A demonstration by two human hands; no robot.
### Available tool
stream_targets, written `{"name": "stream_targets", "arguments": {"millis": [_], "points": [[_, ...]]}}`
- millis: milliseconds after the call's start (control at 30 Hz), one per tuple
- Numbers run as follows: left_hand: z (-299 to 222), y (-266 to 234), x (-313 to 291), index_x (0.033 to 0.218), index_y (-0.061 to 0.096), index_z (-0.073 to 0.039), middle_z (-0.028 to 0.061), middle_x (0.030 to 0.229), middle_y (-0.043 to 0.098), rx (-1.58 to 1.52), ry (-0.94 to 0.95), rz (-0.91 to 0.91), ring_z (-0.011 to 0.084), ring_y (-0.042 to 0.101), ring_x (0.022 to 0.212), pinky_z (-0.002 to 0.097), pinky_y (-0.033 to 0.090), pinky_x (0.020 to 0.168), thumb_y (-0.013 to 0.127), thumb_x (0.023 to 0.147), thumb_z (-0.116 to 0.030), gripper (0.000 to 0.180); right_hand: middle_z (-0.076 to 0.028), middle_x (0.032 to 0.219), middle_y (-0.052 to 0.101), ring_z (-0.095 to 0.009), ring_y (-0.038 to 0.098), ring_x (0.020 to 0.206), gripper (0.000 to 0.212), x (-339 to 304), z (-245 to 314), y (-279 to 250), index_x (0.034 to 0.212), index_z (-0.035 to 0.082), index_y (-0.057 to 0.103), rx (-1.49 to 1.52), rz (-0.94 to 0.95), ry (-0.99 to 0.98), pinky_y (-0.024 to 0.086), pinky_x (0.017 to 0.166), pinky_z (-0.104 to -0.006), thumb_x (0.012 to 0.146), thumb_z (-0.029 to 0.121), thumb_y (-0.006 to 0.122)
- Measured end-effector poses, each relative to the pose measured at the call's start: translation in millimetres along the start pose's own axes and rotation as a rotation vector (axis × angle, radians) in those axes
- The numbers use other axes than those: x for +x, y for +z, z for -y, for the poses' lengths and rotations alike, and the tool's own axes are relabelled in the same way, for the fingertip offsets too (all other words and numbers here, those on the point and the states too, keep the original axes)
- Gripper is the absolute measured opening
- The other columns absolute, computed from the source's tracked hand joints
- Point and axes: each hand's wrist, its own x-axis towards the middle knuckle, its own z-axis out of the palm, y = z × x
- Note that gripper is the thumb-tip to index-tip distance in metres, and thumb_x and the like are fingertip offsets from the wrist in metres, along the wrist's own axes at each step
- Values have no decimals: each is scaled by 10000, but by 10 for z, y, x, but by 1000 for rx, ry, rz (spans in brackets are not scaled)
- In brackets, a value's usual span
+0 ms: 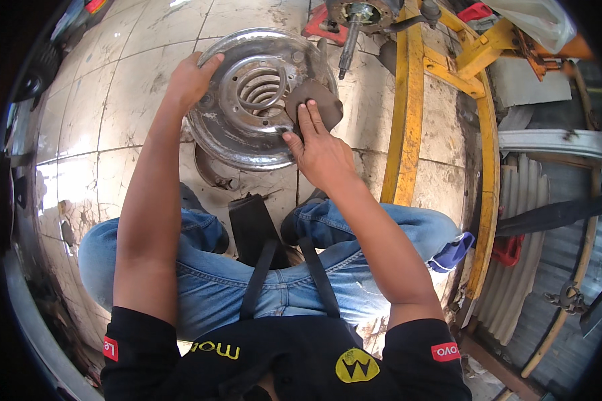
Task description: The person scrubs a brake drum and a brake shoe with a sanding block while sitting on the floor. The person holds the parts steady and rubs the surfaces to remove rust or debris.
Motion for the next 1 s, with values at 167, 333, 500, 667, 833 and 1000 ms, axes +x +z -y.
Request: {"name": "stream_targets", "arguments": {"millis": [167,333,500,667,833,1000], "points": [[191,70,40,1345,500,85,287,1241,609,109,38,-171,370,594,1176,399,458,990,611,906,-521,756,-132,1550,337,-419,647,1004,618,-131,-56,-62,1465,80,372,20,81,-61,546,825,-492,1013,502,354],[93,33,0,1310,536,77,279,1210,628,-1,11,-27,369,604,1154,402,458,977,605,908,-522,725,-134,1550,335,-422,641,1022,620,6,12,-3,1469,91,363,-14,14,-2,544,838,-489,1010,506,367],[165,125,-71,1239,592,65,257,1144,663,108,18,-236,363,631,1093,407,472,937,599,915,-496,648,-132,1553,330,-418,637,1041,635,-122,-14,-107,1473,77,355,-11,104,-33,541,850,-496,1010,512,363],[134,135,-96,1201,609,39,266,1127,660,1,7,-154,399,614,1106,439,470,949,566,922,-499,608,-117,1556,331,-415,620,1085,645,-9,-10,-117,1480,97,358,-34,85,15,528,876,-518,1007,535,346],[62,81,-189,1222,599,43,268,1138,654,50,-53,-140,397,610,1114,434,468,950,567,924,-486,608,-100,1561,329,-406,617,1100,645,-70,-42,-165,1485,119,361,-38,129,13,531,883,-503,1007,551,319],[1,111,-356,1272,568,54,280,1200,628,-19,-120,-185,396,588,1160,419,449,973,570,924,-488,644,-78,1561,334,-389,614,1119,630,44,-39,-138,1487,140,366,-42,74,63,528,901,-488,1008,547,320]]}}
